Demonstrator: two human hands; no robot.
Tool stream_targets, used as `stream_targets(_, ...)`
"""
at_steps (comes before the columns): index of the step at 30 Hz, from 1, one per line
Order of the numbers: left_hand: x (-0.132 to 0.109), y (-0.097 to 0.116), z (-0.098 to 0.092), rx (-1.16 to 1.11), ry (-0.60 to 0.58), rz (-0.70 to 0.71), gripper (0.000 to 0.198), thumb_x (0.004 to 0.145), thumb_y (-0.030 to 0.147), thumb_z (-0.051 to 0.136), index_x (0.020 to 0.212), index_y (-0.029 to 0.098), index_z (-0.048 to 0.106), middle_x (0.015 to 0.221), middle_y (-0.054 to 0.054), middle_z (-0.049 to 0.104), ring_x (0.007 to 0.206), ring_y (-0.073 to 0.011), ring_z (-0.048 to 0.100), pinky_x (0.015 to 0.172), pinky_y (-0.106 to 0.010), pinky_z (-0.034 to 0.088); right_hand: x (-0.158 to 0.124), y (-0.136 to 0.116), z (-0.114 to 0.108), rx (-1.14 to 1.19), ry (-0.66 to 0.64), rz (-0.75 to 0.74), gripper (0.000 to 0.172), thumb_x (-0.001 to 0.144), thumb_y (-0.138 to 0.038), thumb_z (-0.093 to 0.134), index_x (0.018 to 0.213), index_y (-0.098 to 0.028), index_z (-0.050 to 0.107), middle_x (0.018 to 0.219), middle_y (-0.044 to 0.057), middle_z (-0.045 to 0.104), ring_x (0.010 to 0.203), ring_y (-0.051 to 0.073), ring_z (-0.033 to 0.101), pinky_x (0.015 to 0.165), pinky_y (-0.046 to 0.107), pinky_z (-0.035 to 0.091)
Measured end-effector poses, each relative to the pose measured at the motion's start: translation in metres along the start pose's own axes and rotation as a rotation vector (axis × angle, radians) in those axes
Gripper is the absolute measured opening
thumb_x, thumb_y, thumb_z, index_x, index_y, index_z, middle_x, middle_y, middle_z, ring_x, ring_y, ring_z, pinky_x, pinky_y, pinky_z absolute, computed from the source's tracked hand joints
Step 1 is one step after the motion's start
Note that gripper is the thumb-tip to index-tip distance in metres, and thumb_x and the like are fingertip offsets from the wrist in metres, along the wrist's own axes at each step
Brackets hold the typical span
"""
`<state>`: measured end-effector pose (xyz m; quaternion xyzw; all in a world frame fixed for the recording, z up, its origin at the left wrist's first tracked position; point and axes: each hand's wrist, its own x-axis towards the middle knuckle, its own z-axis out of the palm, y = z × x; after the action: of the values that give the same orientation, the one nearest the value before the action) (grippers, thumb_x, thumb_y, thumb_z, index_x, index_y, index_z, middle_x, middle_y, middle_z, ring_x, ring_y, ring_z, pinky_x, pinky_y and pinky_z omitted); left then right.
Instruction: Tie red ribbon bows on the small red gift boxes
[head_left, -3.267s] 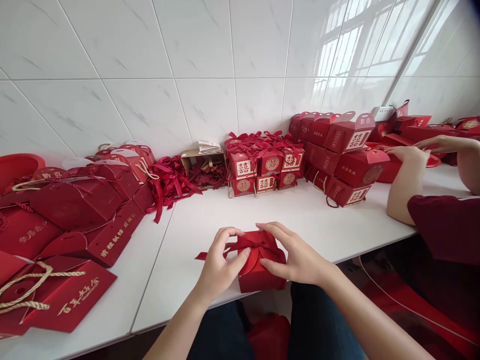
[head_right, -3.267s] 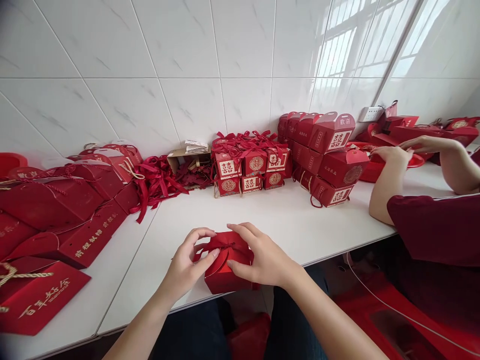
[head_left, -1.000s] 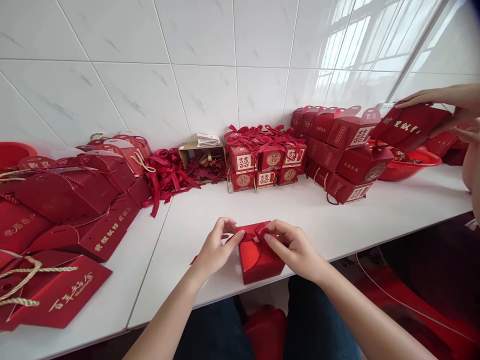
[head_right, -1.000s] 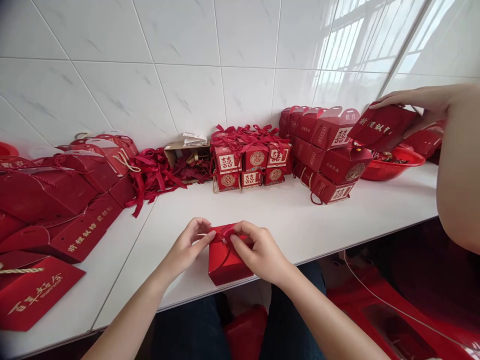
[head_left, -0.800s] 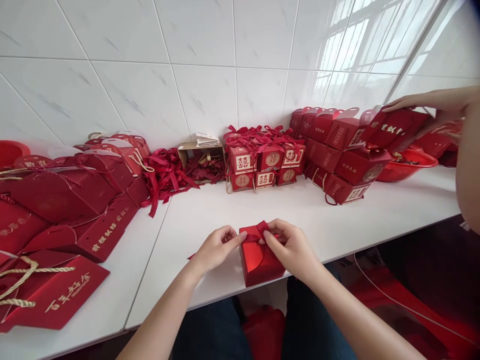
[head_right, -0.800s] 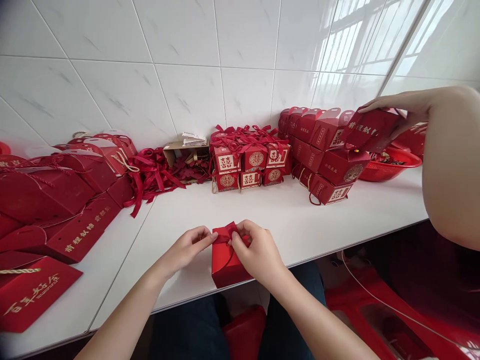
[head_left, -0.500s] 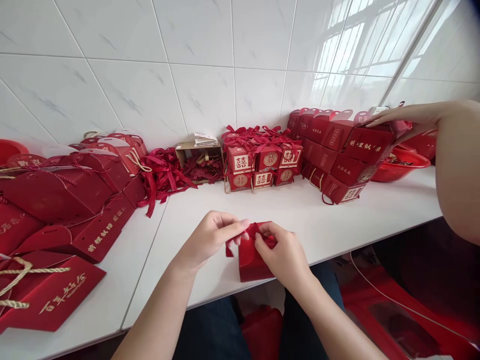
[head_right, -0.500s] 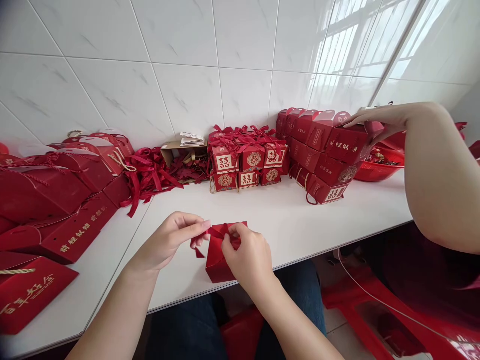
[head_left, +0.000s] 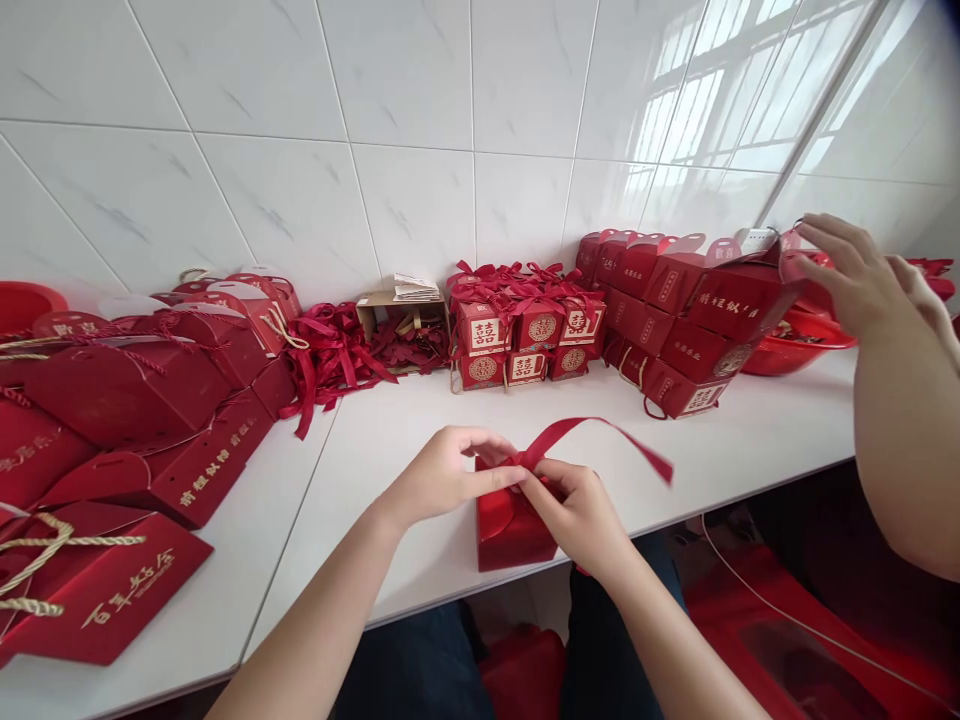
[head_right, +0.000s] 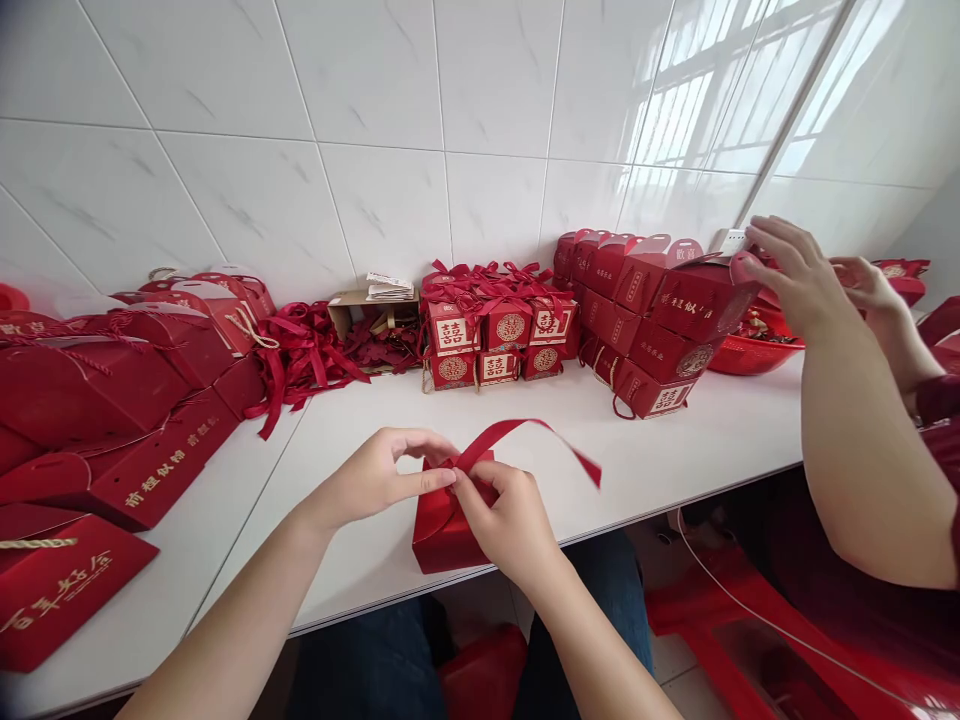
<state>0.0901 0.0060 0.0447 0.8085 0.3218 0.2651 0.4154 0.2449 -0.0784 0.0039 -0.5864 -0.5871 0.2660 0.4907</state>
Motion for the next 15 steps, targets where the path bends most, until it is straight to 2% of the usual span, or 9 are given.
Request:
stream_targets(3,-0.014,-0.015,0.009,-0.056,0.073,-0.022,0.015,0.078,0.035,0.069,0.08,0.02,0.072,0.082,-0.004,0.074,0.082,-0.0216,0.067,0.08,-0.033,0.052,-0.002,0.002,0.001,0.071,0.011,0.028,0.041,0.087,-0.046,0.053,0.056,-0.022,0.043,0.052,-0.002,0.047,0.05,0.014,0.045,0.048,0.027,0.032)
stream_targets(5,-0.021,-0.018,0.017,-0.096,0.144,0.011,0.012,0.081,0.031,0.067,0.077,0.02,0.069,0.087,-0.004,0.074,0.087,-0.0212,0.067,0.085,-0.033,0.051,-0.003,0.005,0.004,0.165,0.07,0.084,0.034,0.084,-0.049,0.057,0.065,-0.022,0.049,0.06,0.002,0.06,0.056,0.018,0.057,0.052,0.028,0.041)
stream_targets(8,-0.028,-0.019,0.026,-0.136,0.169,0.061,0.011,0.087,0.028,0.059,0.081,0.02,0.064,0.097,-0.005,0.072,0.095,-0.0198,0.066,0.088,-0.032,0.05,-0.002,0.009,0.009,0.301,0.173,0.159,0.035,0.078,-0.052,0.065,0.077,-0.024,0.044,0.07,0.006,0.07,0.068,0.023,0.069,0.061,0.031,0.05)
stream_targets(11,-0.032,-0.02,0.032,-0.085,0.178,0.101,0.008,0.087,0.027,0.059,0.082,0.02,0.059,0.092,-0.005,0.071,0.091,-0.0193,0.066,0.085,-0.032,0.05,-0.001,0.011,0.011,0.305,0.186,0.165,0.039,0.077,-0.051,0.067,0.075,-0.025,0.038,0.064,0.003,0.07,0.064,0.023,0.069,0.059,0.031,0.051)
stream_targets(13,-0.033,-0.022,0.034,-0.042,0.201,0.123,0.009,0.083,0.024,0.063,0.078,0.02,0.056,0.087,-0.003,0.07,0.088,-0.0192,0.066,0.083,-0.032,0.051,-0.001,0.009,0.01,0.258,0.162,0.158,0.033,0.078,-0.049,0.066,0.077,-0.024,0.044,0.062,0.003,0.069,0.058,0.021,0.067,0.055,0.03,0.049)
stream_targets(15,-0.032,-0.025,0.036,-0.029,0.235,0.137,0.01,0.08,0.017,0.063,0.075,0.021,0.055,0.085,-0.002,0.07,0.085,-0.0182,0.066,0.081,-0.031,0.051,0.0,0.007,0.008,0.21,0.137,0.142,0.025,0.08,-0.044,0.065,0.08,-0.022,0.054,0.065,0.004,0.07,0.059,0.021,0.066,0.056,0.031,0.049)
